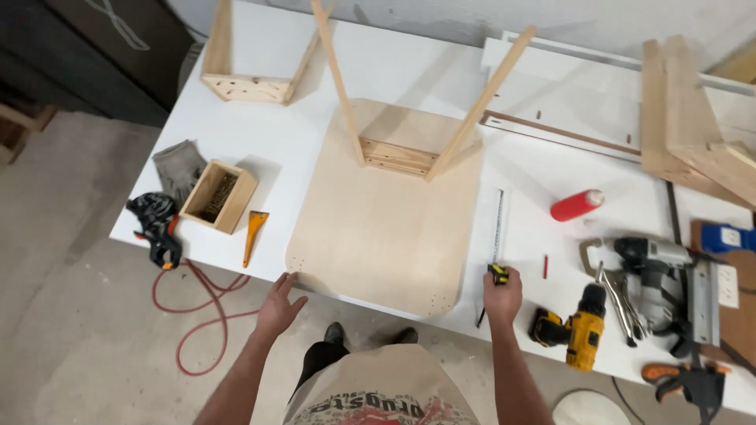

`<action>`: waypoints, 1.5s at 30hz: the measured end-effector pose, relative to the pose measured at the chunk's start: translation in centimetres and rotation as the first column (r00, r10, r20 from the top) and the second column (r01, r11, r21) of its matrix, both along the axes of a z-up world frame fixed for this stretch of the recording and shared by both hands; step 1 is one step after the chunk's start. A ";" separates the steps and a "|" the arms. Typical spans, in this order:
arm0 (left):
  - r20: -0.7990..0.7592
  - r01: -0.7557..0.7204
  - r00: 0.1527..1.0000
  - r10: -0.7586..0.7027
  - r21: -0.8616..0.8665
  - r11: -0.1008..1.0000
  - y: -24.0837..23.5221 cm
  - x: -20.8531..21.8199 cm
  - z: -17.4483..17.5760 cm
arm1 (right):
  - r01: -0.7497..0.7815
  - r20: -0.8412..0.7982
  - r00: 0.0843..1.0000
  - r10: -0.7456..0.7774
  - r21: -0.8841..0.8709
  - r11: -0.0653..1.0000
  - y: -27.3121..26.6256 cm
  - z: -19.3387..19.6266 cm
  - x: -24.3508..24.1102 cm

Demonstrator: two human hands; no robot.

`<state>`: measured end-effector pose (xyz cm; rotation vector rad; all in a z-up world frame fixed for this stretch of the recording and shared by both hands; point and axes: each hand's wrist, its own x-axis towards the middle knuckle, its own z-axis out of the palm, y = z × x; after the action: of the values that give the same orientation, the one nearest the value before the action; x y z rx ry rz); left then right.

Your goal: Assembling wooden legs to a base by measuring, applying glue, and securing with screws using a power drill.

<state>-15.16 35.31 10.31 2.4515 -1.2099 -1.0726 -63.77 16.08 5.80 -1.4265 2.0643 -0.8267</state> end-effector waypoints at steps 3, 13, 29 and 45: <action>0.018 -0.033 0.999 0.033 -0.009 0.999 -0.2 -0.3 0.4 | -0.009 0.010 1.000 0.008 0.118 0.993 2.3 1.1 1.5; 0.059 -0.064 0.995 0.086 -0.305 0.950 -12.2 10.6 4.4 | 0.089 -0.096 0.994 -0.060 0.334 0.938 2.1 8.3 5.0; -0.795 -0.882 0.230 0.562 0.074 0.465 -48.4 32.7 -0.4 | -0.328 -0.263 0.903 0.339 0.088 0.941 12.3 -2.4 17.2; -0.769 -0.942 0.056 0.637 0.172 0.290 -50.0 32.7 4.5 | -0.067 -0.247 0.953 0.176 0.394 0.917 12.1 1.2 20.8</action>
<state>17.52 -14.66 14.85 1.5074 0.3499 -1.0294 -43.01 28.21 7.03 -1.4909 2.1580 -0.1578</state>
